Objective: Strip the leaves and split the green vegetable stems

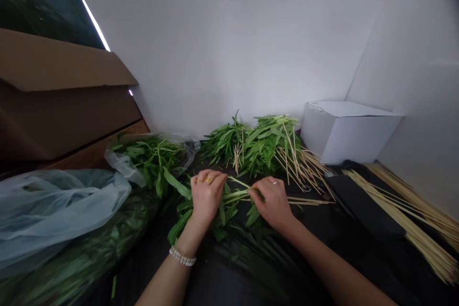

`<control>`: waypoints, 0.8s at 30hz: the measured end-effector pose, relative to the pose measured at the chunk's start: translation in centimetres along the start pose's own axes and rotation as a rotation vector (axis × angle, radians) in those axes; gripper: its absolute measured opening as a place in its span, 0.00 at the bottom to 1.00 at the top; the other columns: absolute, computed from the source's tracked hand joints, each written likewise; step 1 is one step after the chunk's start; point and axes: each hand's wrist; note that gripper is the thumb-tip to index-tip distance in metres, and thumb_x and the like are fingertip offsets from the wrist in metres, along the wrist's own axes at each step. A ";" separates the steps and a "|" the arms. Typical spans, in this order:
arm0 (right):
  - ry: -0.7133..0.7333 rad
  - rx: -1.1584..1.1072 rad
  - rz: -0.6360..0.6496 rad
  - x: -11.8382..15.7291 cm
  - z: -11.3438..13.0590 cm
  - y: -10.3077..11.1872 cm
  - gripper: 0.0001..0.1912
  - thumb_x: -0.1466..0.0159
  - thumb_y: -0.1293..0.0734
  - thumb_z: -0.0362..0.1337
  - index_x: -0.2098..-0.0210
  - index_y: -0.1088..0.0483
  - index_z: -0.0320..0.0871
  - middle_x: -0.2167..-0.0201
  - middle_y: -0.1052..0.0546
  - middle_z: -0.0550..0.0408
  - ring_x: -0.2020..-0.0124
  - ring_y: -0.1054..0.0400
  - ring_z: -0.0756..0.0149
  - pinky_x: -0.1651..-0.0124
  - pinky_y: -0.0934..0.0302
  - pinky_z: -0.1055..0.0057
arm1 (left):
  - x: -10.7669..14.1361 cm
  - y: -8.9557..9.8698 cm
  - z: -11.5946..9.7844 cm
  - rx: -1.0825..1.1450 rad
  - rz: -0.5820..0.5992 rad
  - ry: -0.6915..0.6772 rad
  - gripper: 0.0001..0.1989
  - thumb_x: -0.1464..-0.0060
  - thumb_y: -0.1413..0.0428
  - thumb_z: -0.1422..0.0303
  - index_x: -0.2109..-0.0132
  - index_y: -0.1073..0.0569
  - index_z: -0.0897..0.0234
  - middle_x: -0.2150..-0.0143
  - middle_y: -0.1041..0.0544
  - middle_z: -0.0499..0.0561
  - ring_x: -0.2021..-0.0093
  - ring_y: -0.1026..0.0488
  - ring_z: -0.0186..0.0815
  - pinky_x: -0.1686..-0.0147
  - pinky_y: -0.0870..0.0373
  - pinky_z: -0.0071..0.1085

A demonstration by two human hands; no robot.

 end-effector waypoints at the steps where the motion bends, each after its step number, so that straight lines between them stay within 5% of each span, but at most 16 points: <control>1: -0.018 0.020 0.015 0.0 -0.2 -0.2 0.10 0.33 0.38 0.39 0.69 0.31 0.44 0.69 0.24 0.54 0.59 0.35 0.61 0.51 0.52 0.63 | -0.1 0.1 0.6 -0.014 -0.018 0.038 0.08 0.39 0.48 0.67 0.58 0.25 0.53 0.60 0.21 0.49 0.54 0.29 0.43 0.56 0.41 0.43; 5: -0.090 0.065 0.028 0.1 -1.0 -0.5 0.08 0.36 0.35 0.42 0.66 0.27 0.45 0.65 0.23 0.53 0.55 0.36 0.58 0.48 0.54 0.59 | -0.7 0.6 2.5 0.026 -0.160 0.265 0.09 0.39 0.49 0.65 0.59 0.25 0.60 0.62 0.22 0.55 0.55 0.30 0.47 0.57 0.38 0.44; 8: -0.086 -0.002 -0.038 -0.1 -1.1 -0.1 0.12 0.36 0.34 0.46 0.61 0.26 0.45 0.61 0.22 0.51 0.52 0.36 0.57 0.46 0.53 0.58 | -1.1 0.9 2.5 0.385 -0.170 0.401 0.09 0.42 0.46 0.62 0.61 0.24 0.60 0.63 0.21 0.54 0.58 0.28 0.43 0.56 0.34 0.40; 12: -0.070 -0.294 -0.092 -0.8 -0.7 0.8 0.12 0.35 0.36 0.44 0.59 0.25 0.45 0.62 0.22 0.50 0.55 0.33 0.60 0.50 0.43 0.63 | -1.5 1.3 0.5 1.077 0.165 0.669 0.13 0.49 0.40 0.58 0.62 0.24 0.63 0.66 0.19 0.52 0.65 0.25 0.37 0.61 0.31 0.34; 15: -0.165 -0.579 -0.050 -1.1 -0.4 0.9 0.12 0.37 0.34 0.44 0.58 0.25 0.45 0.62 0.22 0.51 0.58 0.31 0.61 0.55 0.38 0.65 | -1.2 1.2 -1.4 1.360 0.465 0.786 0.16 0.55 0.36 0.57 0.63 0.24 0.65 0.68 0.19 0.53 0.71 0.26 0.34 0.69 0.32 0.30; 22: -0.499 -1.098 0.173 -1.3 0.2 0.9 0.12 0.44 0.30 0.46 0.68 0.24 0.43 0.78 0.26 0.60 0.76 0.34 0.71 0.72 0.40 0.74 | -0.1 0.3 -3.5 1.361 0.846 0.606 0.16 0.51 0.39 0.55 0.64 0.22 0.65 0.69 0.20 0.52 0.71 0.26 0.33 0.70 0.33 0.28; 24: -0.571 -1.212 0.126 -1.5 -0.1 1.1 0.12 0.45 0.29 0.46 0.70 0.25 0.42 0.80 0.27 0.62 0.79 0.36 0.73 0.76 0.43 0.76 | -0.1 0.1 -3.3 1.251 0.737 0.542 0.17 0.45 0.45 0.55 0.64 0.22 0.64 0.68 0.20 0.53 0.69 0.26 0.36 0.66 0.30 0.32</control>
Point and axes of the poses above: each hand's wrist, its own x-axis away from the middle knuckle, its own y-axis out of the back of the hand, z = x × y
